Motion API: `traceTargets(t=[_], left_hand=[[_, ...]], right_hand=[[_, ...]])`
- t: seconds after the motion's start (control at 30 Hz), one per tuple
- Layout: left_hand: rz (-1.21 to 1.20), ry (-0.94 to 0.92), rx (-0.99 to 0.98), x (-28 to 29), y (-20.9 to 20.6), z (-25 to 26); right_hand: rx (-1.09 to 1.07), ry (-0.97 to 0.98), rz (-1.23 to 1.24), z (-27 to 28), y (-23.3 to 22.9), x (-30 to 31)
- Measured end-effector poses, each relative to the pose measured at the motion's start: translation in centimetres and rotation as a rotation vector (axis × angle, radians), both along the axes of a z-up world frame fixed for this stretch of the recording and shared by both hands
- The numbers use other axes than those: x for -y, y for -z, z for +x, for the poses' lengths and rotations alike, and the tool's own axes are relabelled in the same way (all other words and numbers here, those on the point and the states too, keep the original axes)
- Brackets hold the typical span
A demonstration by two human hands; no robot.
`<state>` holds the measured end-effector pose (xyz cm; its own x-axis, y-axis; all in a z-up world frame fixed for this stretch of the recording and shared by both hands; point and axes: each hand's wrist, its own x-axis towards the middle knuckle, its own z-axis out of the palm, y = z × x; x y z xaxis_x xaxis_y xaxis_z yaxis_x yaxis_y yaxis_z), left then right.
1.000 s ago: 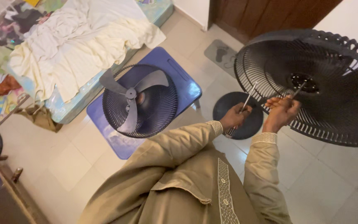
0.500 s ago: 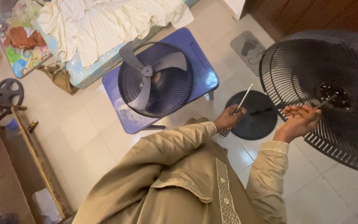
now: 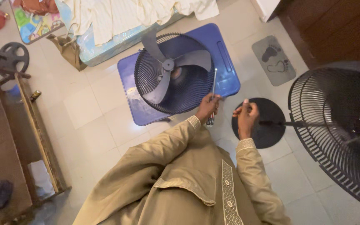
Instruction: The person assembles a standing fan by attaching the fan blade to the motor hub and securing it with a screwdriver. They then place the front grille over the blade and tighten the grille nut to complete the assembly.
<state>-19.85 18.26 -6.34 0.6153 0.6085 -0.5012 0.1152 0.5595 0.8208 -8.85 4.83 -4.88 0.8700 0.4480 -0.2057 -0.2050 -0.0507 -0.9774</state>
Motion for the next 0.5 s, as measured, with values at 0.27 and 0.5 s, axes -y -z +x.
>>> traceTargets(t=[0.27, 0.5], left_hand=[[0.108, -0.296, -0.014, -11.1, 1.5, -7.7], [0.107, -0.395, -0.204, -21.5, 2.7, -13.3]], right_hand=[[0.161, -0.443, -0.227, -3.3, -0.6, -13.0], [0.55, -0.639, -0.184, -6.1, 0.7, -24.4]])
